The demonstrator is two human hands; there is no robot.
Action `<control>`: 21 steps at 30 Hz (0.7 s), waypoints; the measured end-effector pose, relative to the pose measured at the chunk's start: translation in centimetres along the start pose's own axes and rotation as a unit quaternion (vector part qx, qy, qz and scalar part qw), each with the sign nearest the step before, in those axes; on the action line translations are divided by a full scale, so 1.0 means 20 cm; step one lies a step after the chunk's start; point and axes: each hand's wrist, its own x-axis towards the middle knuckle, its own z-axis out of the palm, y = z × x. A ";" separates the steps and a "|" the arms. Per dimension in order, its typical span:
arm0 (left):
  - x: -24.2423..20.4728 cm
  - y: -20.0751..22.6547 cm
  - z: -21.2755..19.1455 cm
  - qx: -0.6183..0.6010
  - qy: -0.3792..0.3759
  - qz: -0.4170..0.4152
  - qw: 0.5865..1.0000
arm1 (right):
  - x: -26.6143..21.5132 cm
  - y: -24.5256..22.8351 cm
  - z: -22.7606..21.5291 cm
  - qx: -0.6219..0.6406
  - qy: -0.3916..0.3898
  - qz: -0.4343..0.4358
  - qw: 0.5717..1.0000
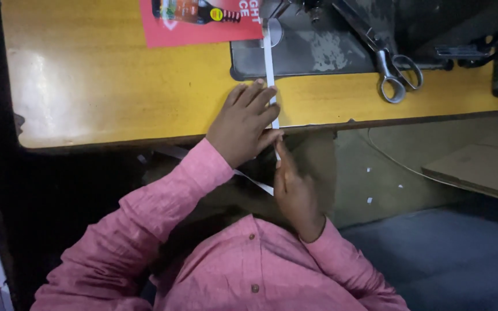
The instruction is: The person sews white labels onto various colorful printed fabric or paper sheets using a sewing machine, guiding each sheet and label under the needle by hand.
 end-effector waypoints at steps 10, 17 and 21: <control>-0.02 0.01 0.05 0.004 0.041 -0.016 0.999 | 0.03 0.05 0.04 0.089 0.002 -0.029 0.996; -0.02 0.02 0.04 0.000 0.043 -0.023 0.999 | 0.04 0.00 0.02 0.139 -0.024 -0.015 0.990; -0.02 0.01 0.05 0.002 0.054 -0.018 0.998 | 0.04 0.02 0.01 0.142 -0.052 -0.004 0.988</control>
